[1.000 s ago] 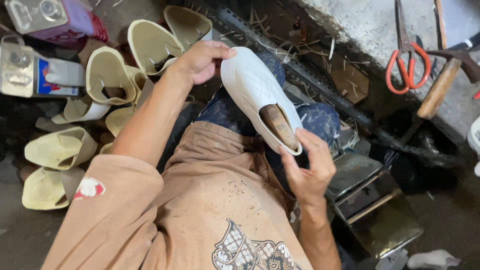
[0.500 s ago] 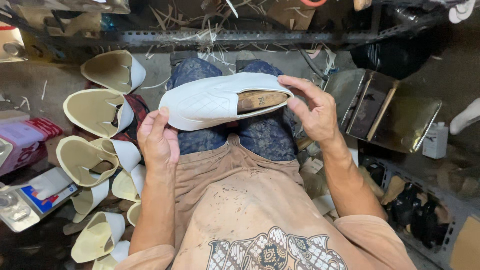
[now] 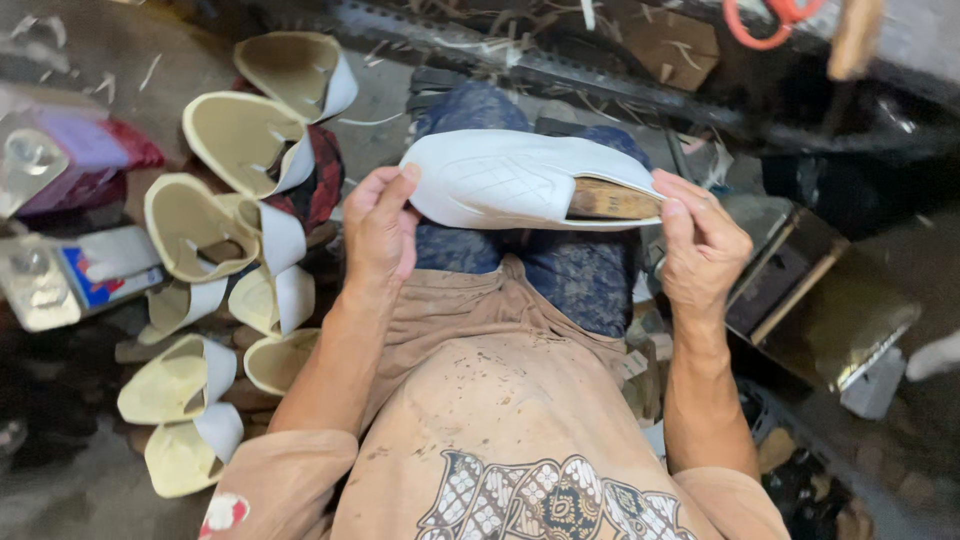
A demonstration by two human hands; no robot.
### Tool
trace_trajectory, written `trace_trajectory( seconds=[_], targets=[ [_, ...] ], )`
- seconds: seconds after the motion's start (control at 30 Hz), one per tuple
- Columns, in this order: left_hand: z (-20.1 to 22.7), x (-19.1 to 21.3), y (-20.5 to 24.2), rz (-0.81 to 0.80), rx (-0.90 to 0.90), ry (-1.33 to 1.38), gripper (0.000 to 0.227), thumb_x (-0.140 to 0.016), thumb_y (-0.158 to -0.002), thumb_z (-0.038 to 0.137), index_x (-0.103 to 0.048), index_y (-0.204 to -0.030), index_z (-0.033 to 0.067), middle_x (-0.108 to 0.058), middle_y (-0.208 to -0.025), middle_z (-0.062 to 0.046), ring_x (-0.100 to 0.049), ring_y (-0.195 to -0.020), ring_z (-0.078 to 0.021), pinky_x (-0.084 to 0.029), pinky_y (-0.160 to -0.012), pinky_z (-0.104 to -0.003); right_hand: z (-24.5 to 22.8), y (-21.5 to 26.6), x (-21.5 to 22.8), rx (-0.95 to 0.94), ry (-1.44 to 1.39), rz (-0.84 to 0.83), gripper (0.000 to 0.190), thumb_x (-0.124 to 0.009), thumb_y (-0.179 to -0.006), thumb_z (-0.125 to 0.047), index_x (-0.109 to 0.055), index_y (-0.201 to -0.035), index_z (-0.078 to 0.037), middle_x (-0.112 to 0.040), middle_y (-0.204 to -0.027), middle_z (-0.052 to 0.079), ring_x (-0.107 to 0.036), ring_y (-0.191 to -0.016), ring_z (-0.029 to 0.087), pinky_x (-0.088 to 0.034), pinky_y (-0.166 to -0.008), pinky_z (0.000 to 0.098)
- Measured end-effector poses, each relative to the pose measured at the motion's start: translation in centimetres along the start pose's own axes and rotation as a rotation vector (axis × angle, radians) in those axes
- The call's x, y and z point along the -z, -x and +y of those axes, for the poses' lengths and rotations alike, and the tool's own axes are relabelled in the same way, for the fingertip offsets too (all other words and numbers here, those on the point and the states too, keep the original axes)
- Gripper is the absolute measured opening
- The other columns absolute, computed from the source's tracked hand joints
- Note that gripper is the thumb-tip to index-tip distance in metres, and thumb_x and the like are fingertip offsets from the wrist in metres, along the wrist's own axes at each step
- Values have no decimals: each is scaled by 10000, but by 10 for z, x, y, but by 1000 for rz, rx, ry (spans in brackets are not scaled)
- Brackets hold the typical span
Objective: The person inserts a beige insole into a white shoe upper, then places a white paper insert inside. They pick up a shoe last from a shelf and insert it into the shoe to shape it. Finally, they use a small tool to press and adjust the edges of the shoe upper around the last.
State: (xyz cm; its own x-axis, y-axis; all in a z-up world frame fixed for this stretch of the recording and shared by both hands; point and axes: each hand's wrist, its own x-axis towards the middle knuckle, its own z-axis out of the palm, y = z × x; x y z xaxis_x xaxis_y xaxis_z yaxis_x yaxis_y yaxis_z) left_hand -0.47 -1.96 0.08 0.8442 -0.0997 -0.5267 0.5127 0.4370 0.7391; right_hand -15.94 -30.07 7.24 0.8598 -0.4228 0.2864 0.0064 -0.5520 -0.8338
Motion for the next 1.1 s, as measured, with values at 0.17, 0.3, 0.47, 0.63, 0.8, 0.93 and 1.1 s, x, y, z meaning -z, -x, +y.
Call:
trace_trajectory(
  seconds=[0.17, 0.3, 0.47, 0.63, 0.8, 0.93, 1.1],
  targets=[
    [1, -6, 0, -4, 34, 36, 128, -794, -863, 124, -698, -814, 56, -671, -755, -34, -638, -736, -124, -597, -721, -330, -15, -2, 1, -46, 44, -20, 237, -564, -1109, -76, -712, -1185, 94, -701, -1179, 299, -675, -1116, 348, -516, -1007, 435],
    [4, -9, 1, -66, 86, 57, 147, -788, -852, 141, -669, -782, 89, -657, -746, -6, -591, -714, -98, -564, -681, -299, -22, -1, 2, -115, 99, -1, 253, -532, -1113, -80, -698, -1195, 93, -699, -1199, 269, -673, -1131, 311, -523, -1036, 385],
    [12, -13, 10, -58, 106, 50, 140, -794, -847, 146, -681, -794, 83, -673, -759, -10, -603, -728, -102, -565, -701, -295, -38, -6, 1, -99, 146, 6, 302, -501, -1128, -124, -686, -1214, 98, -689, -1225, 251, -655, -1176, 317, -500, -1068, 395],
    [35, -35, 43, -65, 90, -51, 164, -800, -837, 197, -692, -813, 76, -678, -755, -23, -600, -713, -105, -550, -664, -276, -96, -12, -25, 296, 432, 98, 505, -509, -1123, -335, -569, -1348, 114, -608, -1317, 322, -616, -1241, 480, -501, -1092, 535],
    [31, -57, 71, 61, 10, -132, 152, -844, -841, 151, -739, -825, 42, -565, -686, -21, -570, -699, -86, -625, -704, -308, -103, -16, -118, 667, 807, 78, 411, -655, -984, -222, -668, -1353, -42, -662, -1398, 148, -580, -1349, 349, -235, -1201, 609],
    [33, -70, 95, 90, 59, -101, 158, -833, -846, 154, -723, -817, 44, -549, -707, -16, -529, -728, -100, -614, -716, -332, -92, -17, -127, 691, 818, 238, 259, -697, -986, -192, -746, -1236, -149, -733, -1241, 71, -669, -1219, 282, -279, -1171, 596],
    [45, -88, 122, -4, 129, 10, 147, -796, -872, 133, -691, -828, 41, -564, -761, -27, -571, -785, -119, -622, -821, -400, -113, -28, -93, 686, 611, 101, 236, -667, -999, -121, -759, -1216, -137, -750, -1154, 43, -708, -1026, 227, -446, -1002, 453]
  ],
)
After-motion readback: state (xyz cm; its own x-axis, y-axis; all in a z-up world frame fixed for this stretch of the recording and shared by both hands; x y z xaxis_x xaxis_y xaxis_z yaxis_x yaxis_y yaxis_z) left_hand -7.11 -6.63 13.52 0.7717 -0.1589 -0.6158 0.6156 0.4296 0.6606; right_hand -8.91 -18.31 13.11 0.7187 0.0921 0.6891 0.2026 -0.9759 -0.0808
